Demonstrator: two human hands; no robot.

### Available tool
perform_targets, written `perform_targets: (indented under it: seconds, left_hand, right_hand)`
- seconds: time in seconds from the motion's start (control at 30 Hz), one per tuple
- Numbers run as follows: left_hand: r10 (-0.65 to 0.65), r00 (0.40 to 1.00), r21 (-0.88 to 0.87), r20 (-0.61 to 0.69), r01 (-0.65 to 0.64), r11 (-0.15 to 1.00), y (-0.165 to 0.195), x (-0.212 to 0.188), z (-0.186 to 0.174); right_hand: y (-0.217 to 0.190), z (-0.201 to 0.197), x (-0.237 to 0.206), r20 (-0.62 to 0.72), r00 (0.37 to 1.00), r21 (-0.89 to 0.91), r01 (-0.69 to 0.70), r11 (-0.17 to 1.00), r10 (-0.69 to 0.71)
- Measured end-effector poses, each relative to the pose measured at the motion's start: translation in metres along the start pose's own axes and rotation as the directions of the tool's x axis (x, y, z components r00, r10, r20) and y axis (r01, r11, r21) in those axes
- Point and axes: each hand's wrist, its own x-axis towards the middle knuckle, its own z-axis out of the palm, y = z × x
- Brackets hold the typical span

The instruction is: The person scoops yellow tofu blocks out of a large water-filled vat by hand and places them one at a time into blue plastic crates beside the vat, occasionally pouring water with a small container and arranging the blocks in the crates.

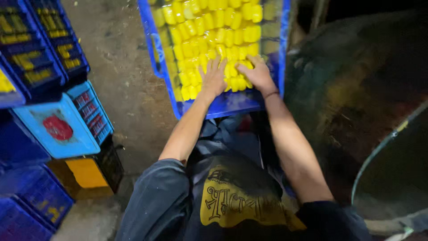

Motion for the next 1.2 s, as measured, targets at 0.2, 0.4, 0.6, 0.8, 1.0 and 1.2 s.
perform_targets:
  seconds: [0.2,0.4,0.6,0.8,1.0,1.2]
  left_hand:
    - [-0.2,0.967,0.152,0.157,0.176,0.973,0.052,0.022,0.0]
    - [0.399,0.714,-0.208,-0.575,-0.6,0.773,0.255,0.0,-0.063]
    - [0.913,0.307,-0.095,0.267,-0.935,0.342,0.484,-0.047,0.024]
    - [0.38,0.403,0.387,0.833,-0.914,0.122,0.422,-0.011,0.208]
    - [0.314,0.397,0.354,0.862,-0.916,0.187,0.349,0.019,0.243]
    - [0.415,0.391,0.327,0.821,-0.919,0.218,0.385,0.056,0.23]
  right_hand:
    - [0.011,-0.088,-0.11,-0.028,0.998,0.53,0.069,0.845,-0.065]
    - [0.063,-0.225,-0.283,-0.417,0.845,0.545,0.527,0.652,-0.334]
    - [0.272,-0.276,-0.278,-0.485,0.871,0.155,-0.004,0.988,0.08]
    - [0.419,-0.186,-0.246,-0.175,0.978,-0.314,-0.163,0.935,0.112]
    - [0.45,-0.147,-0.224,-0.038,0.948,-0.346,-0.31,0.885,0.317]
    - [0.468,-0.232,-0.208,-0.129,0.981,0.317,0.181,0.931,-0.147]
